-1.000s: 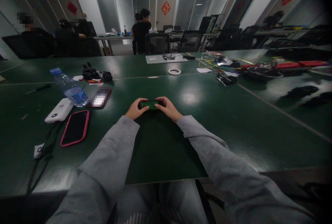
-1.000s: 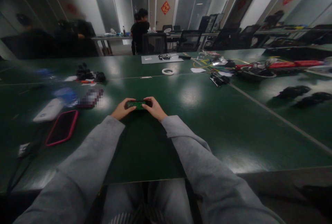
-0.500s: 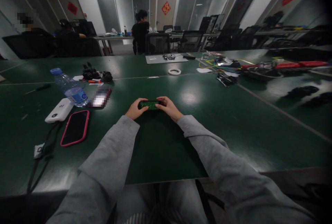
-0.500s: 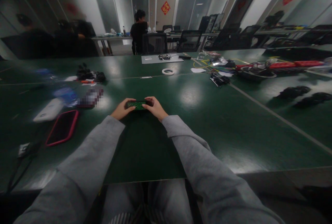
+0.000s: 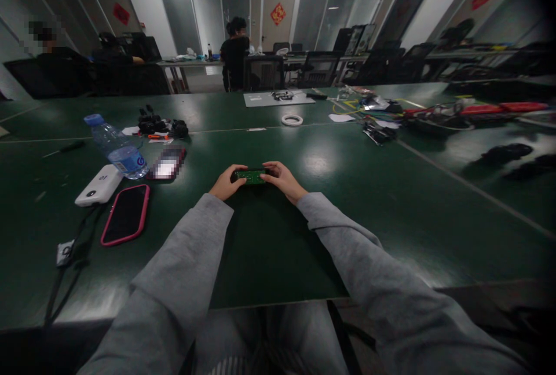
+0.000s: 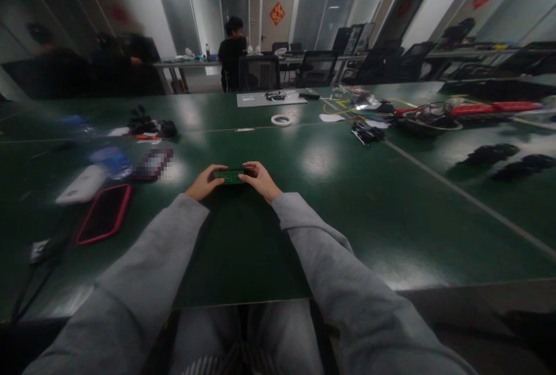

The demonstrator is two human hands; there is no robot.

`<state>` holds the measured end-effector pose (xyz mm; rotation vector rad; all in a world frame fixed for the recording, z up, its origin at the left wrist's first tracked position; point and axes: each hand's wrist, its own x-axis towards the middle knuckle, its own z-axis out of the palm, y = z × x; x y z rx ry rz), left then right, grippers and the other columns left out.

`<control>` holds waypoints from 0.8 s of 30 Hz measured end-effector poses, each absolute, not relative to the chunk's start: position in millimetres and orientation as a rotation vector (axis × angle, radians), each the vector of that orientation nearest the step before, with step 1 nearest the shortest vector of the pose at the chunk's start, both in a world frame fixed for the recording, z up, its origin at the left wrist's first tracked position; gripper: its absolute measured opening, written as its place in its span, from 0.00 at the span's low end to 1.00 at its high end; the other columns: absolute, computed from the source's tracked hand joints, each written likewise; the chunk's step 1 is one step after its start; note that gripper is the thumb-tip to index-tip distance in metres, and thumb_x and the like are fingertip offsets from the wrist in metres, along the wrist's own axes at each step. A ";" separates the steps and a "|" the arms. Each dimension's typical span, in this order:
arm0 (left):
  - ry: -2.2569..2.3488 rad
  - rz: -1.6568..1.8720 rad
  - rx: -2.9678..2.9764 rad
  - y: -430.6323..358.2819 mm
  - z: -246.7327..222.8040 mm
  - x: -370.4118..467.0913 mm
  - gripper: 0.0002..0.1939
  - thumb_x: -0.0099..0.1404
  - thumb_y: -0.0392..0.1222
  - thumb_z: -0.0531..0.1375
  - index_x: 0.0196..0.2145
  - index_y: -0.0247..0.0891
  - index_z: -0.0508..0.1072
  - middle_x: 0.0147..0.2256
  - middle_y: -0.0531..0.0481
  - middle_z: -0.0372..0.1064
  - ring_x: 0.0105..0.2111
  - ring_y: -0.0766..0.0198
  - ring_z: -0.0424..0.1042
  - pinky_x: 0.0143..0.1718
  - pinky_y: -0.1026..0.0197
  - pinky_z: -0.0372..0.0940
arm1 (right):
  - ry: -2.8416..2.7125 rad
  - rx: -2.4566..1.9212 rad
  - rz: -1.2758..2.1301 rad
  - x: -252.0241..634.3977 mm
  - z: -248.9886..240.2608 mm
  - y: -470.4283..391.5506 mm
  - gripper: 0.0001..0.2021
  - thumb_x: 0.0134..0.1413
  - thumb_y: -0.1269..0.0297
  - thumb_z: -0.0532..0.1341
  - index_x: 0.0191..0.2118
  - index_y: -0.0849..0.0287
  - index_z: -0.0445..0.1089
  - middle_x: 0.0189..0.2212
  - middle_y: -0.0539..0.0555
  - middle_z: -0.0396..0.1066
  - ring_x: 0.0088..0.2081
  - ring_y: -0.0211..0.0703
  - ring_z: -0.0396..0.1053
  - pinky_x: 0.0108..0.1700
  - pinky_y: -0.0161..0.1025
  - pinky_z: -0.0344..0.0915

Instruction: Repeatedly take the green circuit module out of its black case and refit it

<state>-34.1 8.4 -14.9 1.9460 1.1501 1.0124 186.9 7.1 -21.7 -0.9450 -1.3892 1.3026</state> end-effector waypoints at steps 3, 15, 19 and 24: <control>1.147 1.011 1.944 9.2 -15.9 -34.9 0.20 0.58 0.42 0.59 0.49 0.39 0.69 0.48 0.45 0.68 0.49 0.55 0.67 0.54 0.48 0.60 | -1.394 -0.945 1.301 187.2 -21.6 7.5 0.25 0.41 0.61 0.70 0.45 0.56 0.63 0.42 0.54 0.69 0.47 0.43 0.68 0.55 0.49 0.64; 1.156 0.989 1.948 8.9 -16.1 -35.2 0.21 0.59 0.44 0.59 0.50 0.38 0.68 0.49 0.44 0.68 0.49 0.54 0.68 0.54 0.47 0.61 | -1.395 -0.956 1.306 188.3 -21.2 6.9 0.25 0.41 0.61 0.70 0.46 0.57 0.64 0.43 0.54 0.69 0.48 0.44 0.68 0.55 0.48 0.64; 1.152 0.992 1.944 11.2 -18.8 -36.7 0.21 0.59 0.44 0.60 0.50 0.40 0.68 0.49 0.45 0.67 0.49 0.55 0.68 0.53 0.47 0.61 | -1.392 -0.960 1.304 188.1 -20.0 6.1 0.25 0.41 0.61 0.70 0.46 0.57 0.64 0.44 0.55 0.69 0.48 0.44 0.67 0.56 0.49 0.63; 1.163 0.962 1.942 11.4 -19.5 -37.5 0.22 0.60 0.45 0.59 0.51 0.39 0.67 0.51 0.44 0.66 0.49 0.54 0.67 0.53 0.47 0.62 | -1.399 -0.957 1.303 187.9 -19.6 6.0 0.24 0.41 0.61 0.70 0.46 0.57 0.64 0.44 0.55 0.69 0.49 0.44 0.67 0.56 0.49 0.62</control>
